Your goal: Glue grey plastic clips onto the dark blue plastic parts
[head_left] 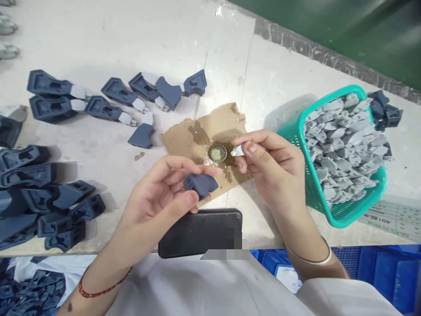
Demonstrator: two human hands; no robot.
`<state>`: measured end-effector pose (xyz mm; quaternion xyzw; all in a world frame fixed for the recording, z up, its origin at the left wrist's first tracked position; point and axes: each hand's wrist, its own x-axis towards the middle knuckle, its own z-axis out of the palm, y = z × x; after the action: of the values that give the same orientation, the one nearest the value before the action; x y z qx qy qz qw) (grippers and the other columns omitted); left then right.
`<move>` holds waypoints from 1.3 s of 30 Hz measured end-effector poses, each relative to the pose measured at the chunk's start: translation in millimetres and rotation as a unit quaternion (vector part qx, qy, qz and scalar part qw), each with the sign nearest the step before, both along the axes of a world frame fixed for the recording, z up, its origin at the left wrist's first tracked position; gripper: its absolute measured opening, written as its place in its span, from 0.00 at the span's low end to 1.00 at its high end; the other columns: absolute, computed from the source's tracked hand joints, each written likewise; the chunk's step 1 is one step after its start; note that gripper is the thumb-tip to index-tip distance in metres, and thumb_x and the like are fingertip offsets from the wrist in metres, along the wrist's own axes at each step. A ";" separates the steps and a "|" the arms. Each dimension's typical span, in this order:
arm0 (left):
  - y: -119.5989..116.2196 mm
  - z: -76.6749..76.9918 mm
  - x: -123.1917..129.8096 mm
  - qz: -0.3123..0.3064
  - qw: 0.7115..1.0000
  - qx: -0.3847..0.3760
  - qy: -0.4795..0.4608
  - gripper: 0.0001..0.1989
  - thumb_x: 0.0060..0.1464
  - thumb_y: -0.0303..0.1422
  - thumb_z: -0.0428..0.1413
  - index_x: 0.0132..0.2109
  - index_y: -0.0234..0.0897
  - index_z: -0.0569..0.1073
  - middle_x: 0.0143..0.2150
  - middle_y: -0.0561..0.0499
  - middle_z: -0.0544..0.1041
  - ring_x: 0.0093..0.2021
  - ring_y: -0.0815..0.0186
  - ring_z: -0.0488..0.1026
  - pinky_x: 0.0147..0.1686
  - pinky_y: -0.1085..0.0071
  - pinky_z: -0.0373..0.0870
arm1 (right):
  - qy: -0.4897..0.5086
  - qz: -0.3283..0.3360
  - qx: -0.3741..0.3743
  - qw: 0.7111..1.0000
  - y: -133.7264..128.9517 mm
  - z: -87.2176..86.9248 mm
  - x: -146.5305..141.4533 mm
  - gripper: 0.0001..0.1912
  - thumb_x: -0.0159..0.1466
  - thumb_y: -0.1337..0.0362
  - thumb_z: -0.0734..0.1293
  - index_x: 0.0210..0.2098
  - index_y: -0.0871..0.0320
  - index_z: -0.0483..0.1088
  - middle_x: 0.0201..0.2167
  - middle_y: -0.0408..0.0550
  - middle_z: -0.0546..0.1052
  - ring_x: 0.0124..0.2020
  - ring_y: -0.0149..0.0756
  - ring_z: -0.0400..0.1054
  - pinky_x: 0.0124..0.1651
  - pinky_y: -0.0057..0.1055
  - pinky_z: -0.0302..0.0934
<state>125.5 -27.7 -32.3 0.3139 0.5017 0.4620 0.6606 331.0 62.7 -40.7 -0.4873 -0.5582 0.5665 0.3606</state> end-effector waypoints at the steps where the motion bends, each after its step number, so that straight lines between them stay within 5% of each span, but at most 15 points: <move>1: -0.1 -0.1 0.6 0.008 1.000 -0.016 -0.017 0.07 0.65 0.41 0.64 0.46 0.49 0.76 0.52 0.54 0.86 0.39 0.64 0.83 0.34 0.70 0.80 | 0.008 0.003 -0.008 1.000 -0.8 0.8 -0.4 0.08 0.70 0.55 0.73 0.41 0.51 0.82 0.23 0.39 0.72 0.24 0.30 0.66 0.28 0.29 0.61; 6: 2.2 -0.2 8.7 0.073 0.996 0.010 0.045 0.11 0.63 0.32 0.65 0.38 0.42 0.69 0.50 0.51 0.87 0.44 0.64 0.85 0.43 0.70 0.85 | 0.054 0.021 -0.026 0.998 -8.6 4.3 -4.7 0.06 0.71 0.58 0.73 0.41 0.51 0.82 0.23 0.39 0.73 0.24 0.28 0.66 0.26 0.28 0.59; 11: 3.3 -4.4 11.9 0.091 0.988 0.084 0.093 0.13 0.59 0.22 0.65 0.48 0.44 0.78 0.46 0.58 0.87 0.49 0.73 0.85 0.52 0.81 0.81 | 0.104 0.039 -0.032 0.993 -17.2 5.9 -11.3 0.03 0.71 0.62 0.73 0.42 0.53 0.81 0.23 0.38 0.76 0.26 0.28 0.70 0.33 0.29 0.67; 16: -1.1 -8.4 11.6 0.090 0.982 0.103 0.131 0.13 0.59 0.22 0.67 0.46 0.47 0.82 0.45 0.62 0.88 0.46 0.75 0.86 0.42 0.89 0.80 | 0.127 0.055 -0.031 0.990 -19.6 9.2 -15.9 0.01 0.69 0.66 0.74 0.40 0.55 0.81 0.22 0.38 0.78 0.24 0.27 0.71 0.29 0.27 0.66; 39: -6.0 -16.5 19.3 0.100 0.926 0.180 0.316 0.12 0.57 0.22 0.66 0.43 0.46 0.80 0.47 0.60 0.88 0.44 0.68 0.87 0.45 0.78 0.85 | -0.041 0.065 0.067 0.995 -25.5 6.3 -26.2 0.16 0.69 0.66 0.72 0.25 0.58 0.71 0.18 0.36 0.70 0.20 0.22 0.59 0.22 0.24 0.53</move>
<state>144.7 -33.7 -48.8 0.5056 0.6218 0.4849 0.3502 304.8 37.2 -34.4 -0.4474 -0.6396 0.5300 0.3315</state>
